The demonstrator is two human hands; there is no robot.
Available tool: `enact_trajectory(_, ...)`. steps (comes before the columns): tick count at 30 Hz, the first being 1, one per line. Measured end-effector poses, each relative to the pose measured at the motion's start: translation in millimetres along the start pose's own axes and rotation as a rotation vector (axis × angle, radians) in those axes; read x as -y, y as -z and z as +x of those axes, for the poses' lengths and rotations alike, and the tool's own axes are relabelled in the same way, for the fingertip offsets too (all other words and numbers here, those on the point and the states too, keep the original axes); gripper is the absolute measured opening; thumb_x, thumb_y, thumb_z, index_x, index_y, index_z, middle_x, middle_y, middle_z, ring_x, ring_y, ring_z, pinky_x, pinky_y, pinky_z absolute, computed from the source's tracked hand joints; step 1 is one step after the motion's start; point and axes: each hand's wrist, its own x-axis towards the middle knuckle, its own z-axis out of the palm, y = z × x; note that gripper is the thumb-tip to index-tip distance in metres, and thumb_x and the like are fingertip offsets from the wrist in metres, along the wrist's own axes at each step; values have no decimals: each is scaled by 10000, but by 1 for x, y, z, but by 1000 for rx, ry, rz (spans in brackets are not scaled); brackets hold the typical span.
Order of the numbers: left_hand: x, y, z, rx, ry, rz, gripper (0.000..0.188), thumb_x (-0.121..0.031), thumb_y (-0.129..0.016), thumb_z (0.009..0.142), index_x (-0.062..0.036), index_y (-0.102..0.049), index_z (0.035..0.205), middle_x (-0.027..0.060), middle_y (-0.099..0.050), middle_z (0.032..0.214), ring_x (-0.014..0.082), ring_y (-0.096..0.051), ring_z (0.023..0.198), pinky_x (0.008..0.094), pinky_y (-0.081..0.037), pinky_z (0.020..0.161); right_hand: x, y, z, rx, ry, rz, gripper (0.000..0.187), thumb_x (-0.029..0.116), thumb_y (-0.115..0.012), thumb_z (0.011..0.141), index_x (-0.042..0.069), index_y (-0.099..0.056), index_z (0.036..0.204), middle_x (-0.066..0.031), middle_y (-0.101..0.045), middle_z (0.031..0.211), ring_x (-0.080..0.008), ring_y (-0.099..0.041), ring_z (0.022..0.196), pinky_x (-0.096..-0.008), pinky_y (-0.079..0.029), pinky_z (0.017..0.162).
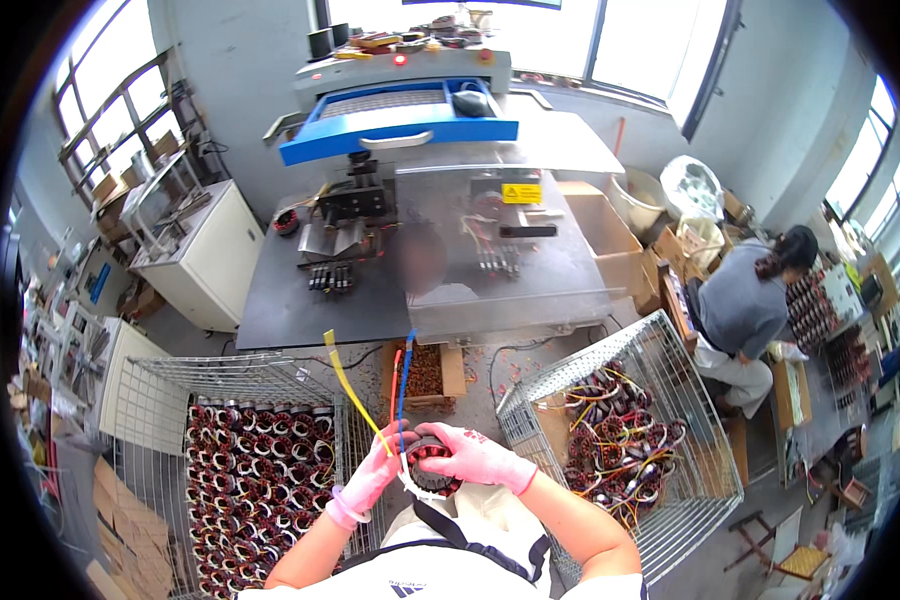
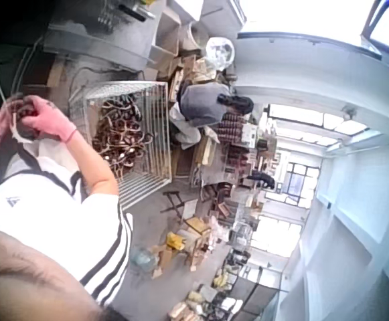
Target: The person picks up electric motor stators from a large bin, brings them to a workstation, and inserts wires into terminals on a testing or assembly machine.
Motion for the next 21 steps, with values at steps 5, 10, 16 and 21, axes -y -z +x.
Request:
enact_trajectory(5, 13, 8, 26, -267, -280, -212, 595, -169, -571, 949, -26, -257, 1433, 97, -461, 1314, 198, -427, 1258, 358, -324, 1101, 13, -2, 30, 4, -49, -100, 693, 390, -713, 804, -33, -465, 1294, -200, -627, 1110, -259, -630, 1013, -346, -490, 870)
enact_trajectory(10, -3, 9, 56, -409, -265, -110, 412, -372, -479, 989, 17, -615, 999, 92, -627, 912, 216, -613, 1007, 345, -463, 940, 16, 19, 61, 29, -26, -11, 571, 417, -685, 839, -23, -542, 1173, -173, -663, 1027, -227, -657, 954, -346, -514, 824)
enact_trajectory(16, -35, 97, 97, -787, -791, -738, 304, -259, -537, 952, -100, -468, 702, 61, -611, 798, 294, -649, 857, 528, -498, 949, 15, 54, 67, -131, 11, -45, 439, 352, -601, 908, -1, -547, 1162, -220, -661, 998, -313, -671, 924, -390, -522, 791)
enact_trajectory(21, -83, 196, 47, -1027, -792, -55, 258, -240, -480, 951, -100, -526, 739, 78, -639, 773, 227, -621, 719, 426, -531, 829, -6, 110, 68, -263, -24, -28, 391, 298, -619, 896, -22, -584, 1117, -211, -668, 975, -289, -672, 924, -354, -515, 820)
